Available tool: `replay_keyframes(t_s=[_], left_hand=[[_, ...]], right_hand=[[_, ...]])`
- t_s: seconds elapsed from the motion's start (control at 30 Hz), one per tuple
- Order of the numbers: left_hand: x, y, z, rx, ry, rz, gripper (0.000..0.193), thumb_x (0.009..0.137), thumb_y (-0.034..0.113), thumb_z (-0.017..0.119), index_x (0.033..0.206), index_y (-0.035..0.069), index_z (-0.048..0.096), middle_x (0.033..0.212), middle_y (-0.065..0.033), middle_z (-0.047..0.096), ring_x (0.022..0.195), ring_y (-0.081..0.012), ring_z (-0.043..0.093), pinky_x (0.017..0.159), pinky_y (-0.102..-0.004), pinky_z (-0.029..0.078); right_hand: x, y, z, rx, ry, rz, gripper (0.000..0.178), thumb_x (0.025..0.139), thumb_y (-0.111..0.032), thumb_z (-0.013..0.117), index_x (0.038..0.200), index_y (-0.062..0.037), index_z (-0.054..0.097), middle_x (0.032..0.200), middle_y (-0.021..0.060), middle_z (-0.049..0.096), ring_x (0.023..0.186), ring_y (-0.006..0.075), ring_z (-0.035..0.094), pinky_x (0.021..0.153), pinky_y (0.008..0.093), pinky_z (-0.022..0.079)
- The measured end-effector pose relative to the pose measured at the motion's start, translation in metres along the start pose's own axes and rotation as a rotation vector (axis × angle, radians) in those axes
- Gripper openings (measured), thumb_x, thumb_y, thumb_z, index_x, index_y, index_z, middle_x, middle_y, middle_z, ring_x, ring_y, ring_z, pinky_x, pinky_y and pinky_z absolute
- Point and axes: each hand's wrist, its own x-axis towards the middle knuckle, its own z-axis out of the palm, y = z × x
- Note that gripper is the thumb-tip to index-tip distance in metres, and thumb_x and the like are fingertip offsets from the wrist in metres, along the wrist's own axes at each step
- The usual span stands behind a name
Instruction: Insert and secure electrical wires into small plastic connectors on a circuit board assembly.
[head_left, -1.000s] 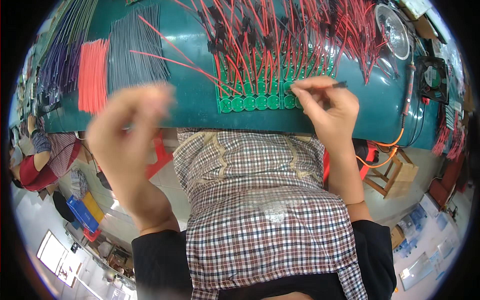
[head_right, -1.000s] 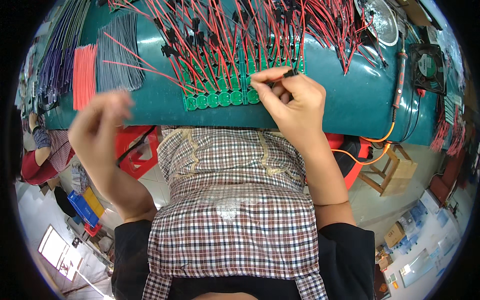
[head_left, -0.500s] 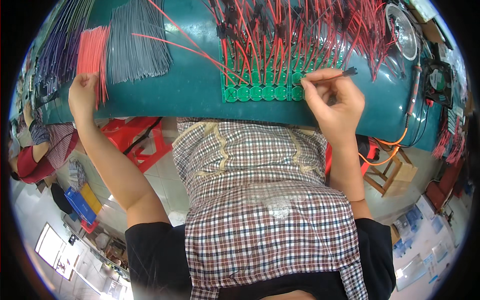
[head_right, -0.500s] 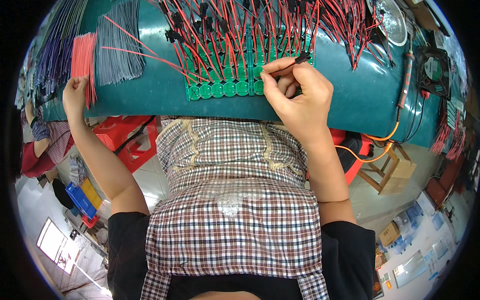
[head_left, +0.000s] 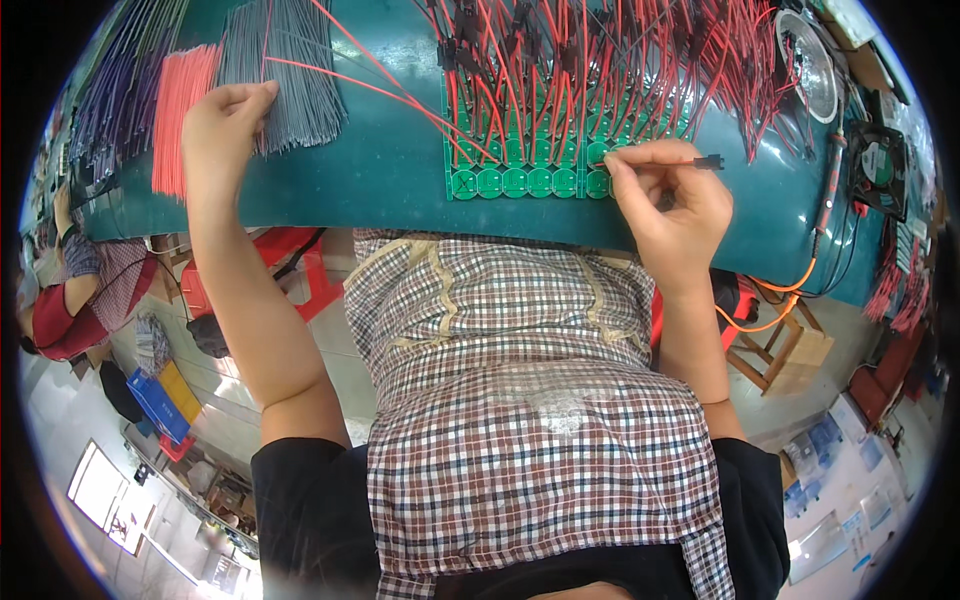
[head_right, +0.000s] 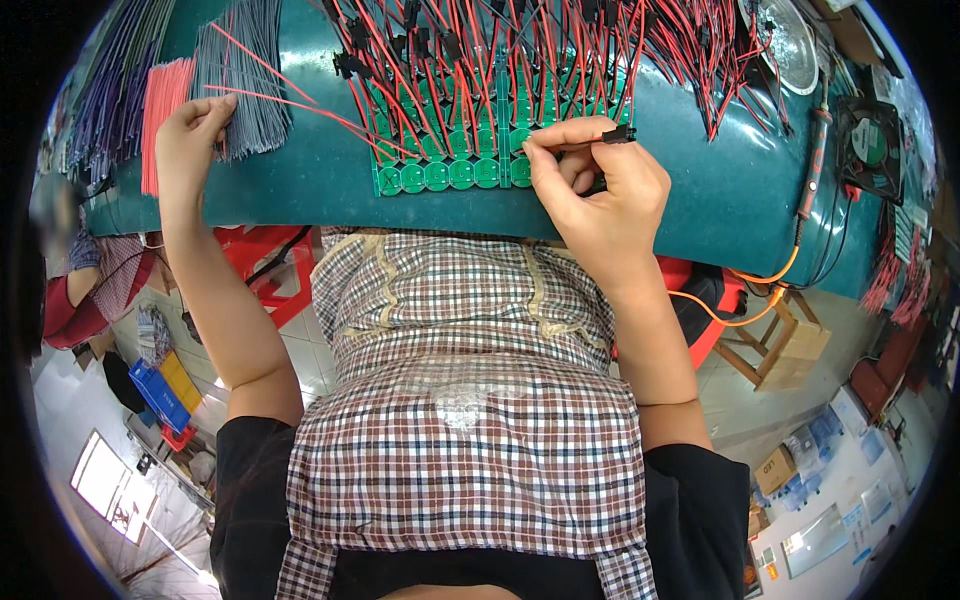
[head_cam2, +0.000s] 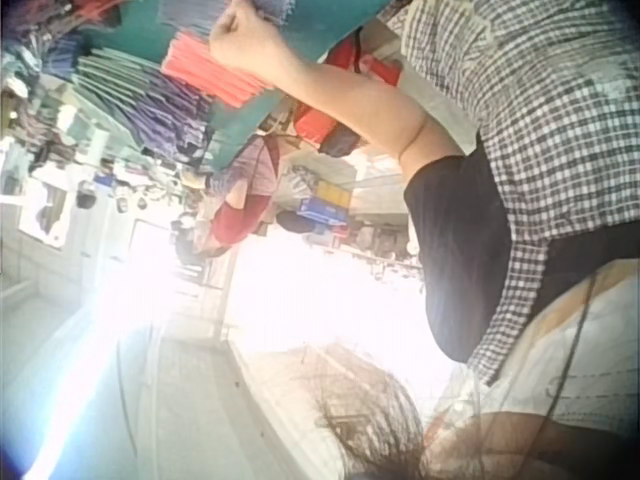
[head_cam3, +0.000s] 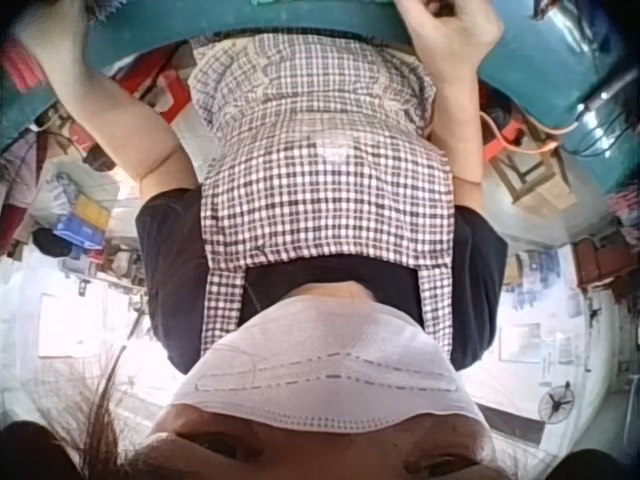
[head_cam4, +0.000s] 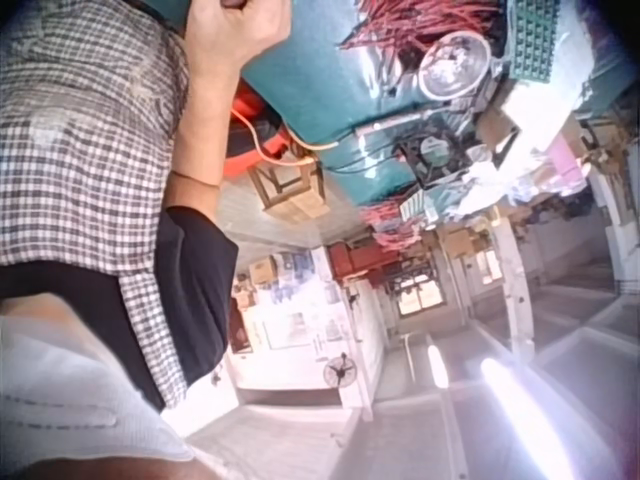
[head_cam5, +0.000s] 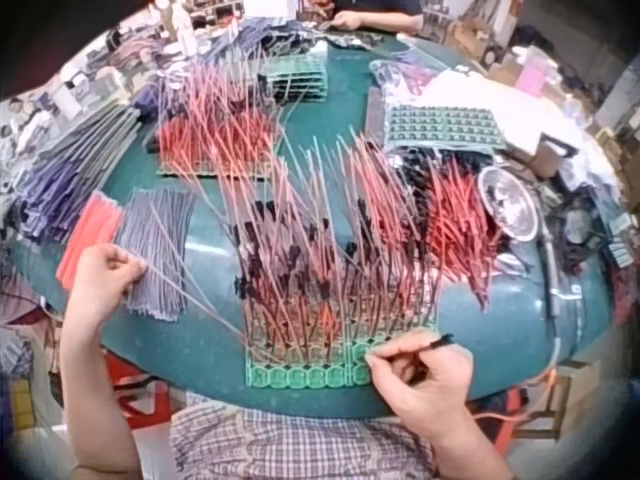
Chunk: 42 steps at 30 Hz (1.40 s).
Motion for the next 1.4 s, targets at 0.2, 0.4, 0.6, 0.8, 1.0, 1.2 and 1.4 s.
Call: replay_keyframes(t_s=[0.2, 0.4, 0.6, 0.8, 1.0, 1.2, 1.4], left_hand=[[0.003, 0.014, 0.002, 0.064, -0.072, -0.088, 0.031, 0.087, 0.027, 0.070, 0.091, -0.004, 0.072, 0.069, -0.0002, 0.060, 0.062, -0.0072, 0.054, 0.055, -0.0237, 0.041], [-0.004, 0.012, -0.004, 0.038, -0.008, -0.090, 0.029, 0.087, 0.024, 0.069, 0.091, -0.005, 0.071, 0.073, -0.0022, 0.063, 0.063, -0.0070, 0.055, 0.056, -0.0228, 0.042], [-0.023, 0.021, -0.012, -0.279, 0.050, -0.105, 0.023, 0.089, 0.013, 0.069, 0.102, -0.006, 0.070, 0.090, -0.0075, 0.071, 0.076, -0.0094, 0.064, 0.068, -0.0228, 0.053], [-0.077, 0.053, -0.015, -0.447, 0.104, 0.024, 0.019, 0.093, 0.011, 0.068, 0.105, -0.004, 0.068, 0.098, -0.0088, 0.070, 0.077, -0.0113, 0.065, 0.068, -0.0242, 0.054], [-0.121, 0.052, 0.030, -0.299, 0.049, 0.221, 0.009, 0.092, 0.002, 0.067, 0.099, -0.004, 0.068, 0.093, -0.0080, 0.071, 0.079, -0.0130, 0.070, 0.069, -0.0243, 0.056], [-0.135, 0.049, 0.047, -0.027, 0.115, 0.345, 0.011, 0.088, -0.003, 0.068, 0.099, -0.005, 0.067, 0.094, -0.0136, 0.071, 0.083, -0.0209, 0.073, 0.072, -0.0274, 0.060], [-0.149, 0.085, 0.047, -0.515, -0.085, 0.150, 0.011, 0.091, -0.006, 0.065, 0.102, -0.006, 0.065, 0.098, -0.0115, 0.073, 0.088, -0.0160, 0.073, 0.074, -0.0251, 0.059]], right_hand=[[-0.003, -0.002, 0.002, -0.042, 0.030, -0.008, 0.011, 0.076, 0.004, 0.076, 0.082, -0.0021, 0.069, 0.072, -0.0002, 0.066, 0.054, 0.0023, 0.052, 0.049, 0.0180, 0.039], [-0.003, -0.006, 0.005, -0.045, 0.033, -0.010, 0.012, 0.076, 0.005, 0.075, 0.082, -0.0021, 0.067, 0.073, 0.0011, 0.066, 0.054, 0.0042, 0.055, 0.049, 0.0190, 0.041], [0.006, -0.015, 0.007, -0.213, -0.039, -0.186, 0.015, 0.073, 0.007, 0.074, 0.081, -0.0026, 0.065, 0.074, 0.0050, 0.065, 0.053, 0.0108, 0.058, 0.048, 0.0229, 0.044], [0.012, -0.032, 0.000, -0.342, -0.137, -0.160, 0.026, 0.077, 0.001, 0.076, 0.099, -0.0029, 0.064, 0.076, 0.0027, 0.068, 0.057, 0.0128, 0.062, 0.055, 0.0268, 0.049], [0.006, -0.019, -0.004, -0.195, -0.118, 0.042, 0.032, 0.079, 0.002, 0.079, 0.097, -0.0015, 0.052, 0.079, 0.0050, 0.067, 0.053, 0.0072, 0.052, 0.050, 0.0225, 0.040], [0.013, -0.012, -0.007, -0.207, -0.161, -0.116, 0.023, 0.076, 0.003, 0.079, 0.085, -0.0030, 0.059, 0.077, 0.0031, 0.061, 0.055, 0.0067, 0.050, 0.048, 0.0228, 0.036], [0.010, -0.018, -0.007, -0.171, -0.151, -0.055, 0.016, 0.077, 0.005, 0.077, 0.080, -0.0019, 0.063, 0.079, 0.0033, 0.059, 0.057, 0.0070, 0.049, 0.049, 0.0229, 0.036]])
